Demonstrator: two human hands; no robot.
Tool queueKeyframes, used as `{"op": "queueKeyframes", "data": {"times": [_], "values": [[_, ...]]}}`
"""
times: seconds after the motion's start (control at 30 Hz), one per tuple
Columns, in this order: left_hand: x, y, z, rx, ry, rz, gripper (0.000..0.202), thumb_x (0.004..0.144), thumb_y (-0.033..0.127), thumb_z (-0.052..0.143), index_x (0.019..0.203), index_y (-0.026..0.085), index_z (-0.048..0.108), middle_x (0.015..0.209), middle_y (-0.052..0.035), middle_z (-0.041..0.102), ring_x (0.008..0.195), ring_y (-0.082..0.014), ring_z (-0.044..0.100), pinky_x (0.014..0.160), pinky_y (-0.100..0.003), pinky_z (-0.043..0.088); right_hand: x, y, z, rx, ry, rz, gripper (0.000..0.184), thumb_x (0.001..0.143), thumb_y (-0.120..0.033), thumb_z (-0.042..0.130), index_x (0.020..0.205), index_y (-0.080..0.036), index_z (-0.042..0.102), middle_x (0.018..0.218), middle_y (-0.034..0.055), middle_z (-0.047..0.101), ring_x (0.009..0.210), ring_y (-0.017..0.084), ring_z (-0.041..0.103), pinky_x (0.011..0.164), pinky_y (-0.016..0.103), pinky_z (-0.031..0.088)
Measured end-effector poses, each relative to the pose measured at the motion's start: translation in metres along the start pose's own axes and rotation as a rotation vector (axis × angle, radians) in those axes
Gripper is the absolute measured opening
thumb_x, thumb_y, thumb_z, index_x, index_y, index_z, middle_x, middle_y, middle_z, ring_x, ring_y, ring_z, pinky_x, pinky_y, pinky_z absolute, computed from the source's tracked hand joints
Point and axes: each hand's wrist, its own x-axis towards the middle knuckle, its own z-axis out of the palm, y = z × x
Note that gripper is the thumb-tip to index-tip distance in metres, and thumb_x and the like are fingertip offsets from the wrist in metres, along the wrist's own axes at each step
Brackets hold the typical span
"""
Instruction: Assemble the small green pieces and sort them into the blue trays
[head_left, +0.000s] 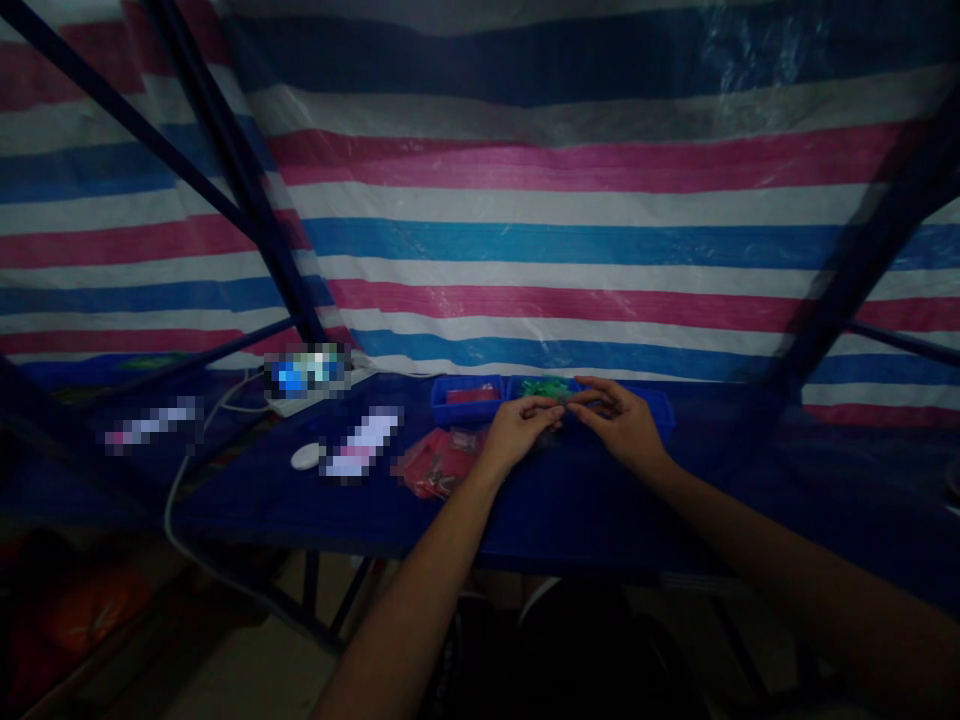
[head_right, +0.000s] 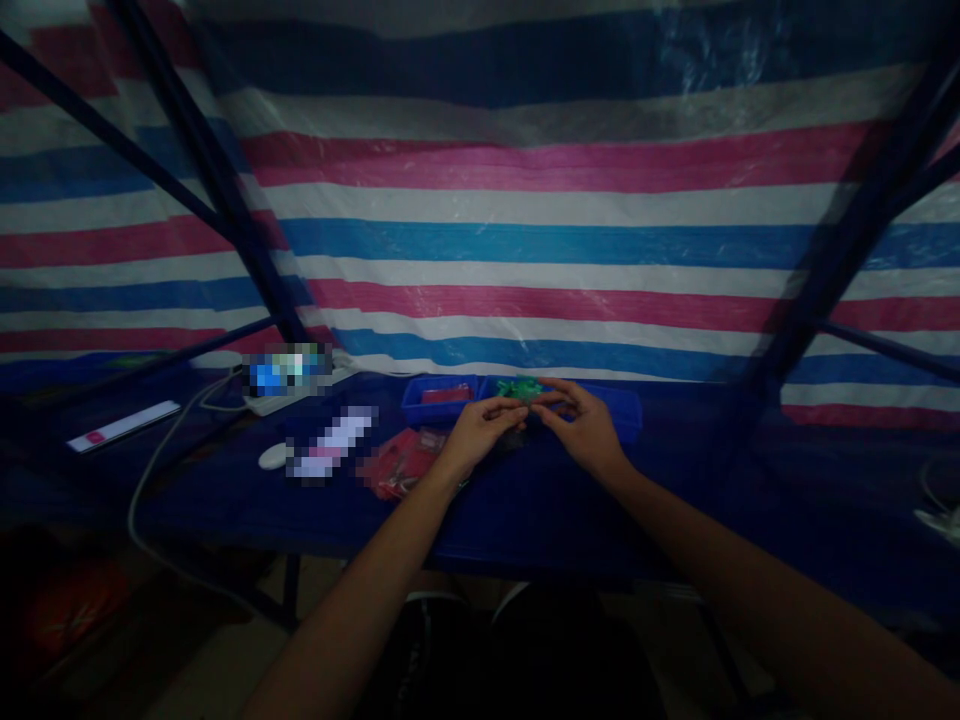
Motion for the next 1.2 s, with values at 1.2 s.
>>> {"op": "queueKeyframes", "data": {"times": [1.2], "values": [[-0.009, 0.007, -0.005, 0.731, 0.183, 0.362, 0.027, 0.092, 0.020, 0.062, 0.118, 0.019, 0.065, 0.106, -0.0063, 0.075, 0.092, -0.0197, 0.070, 0.085, -0.033, 0.053, 0.026, -0.005, -0.048, -0.484, 0.122, -0.247, 0.022, 0.092, -0.038, 0.065, 0.106, -0.023, 0.074, 0.101, 0.0069, 0.076, 0.084, 0.023, 0.070, 0.083, 0.041, 0.057]]}}
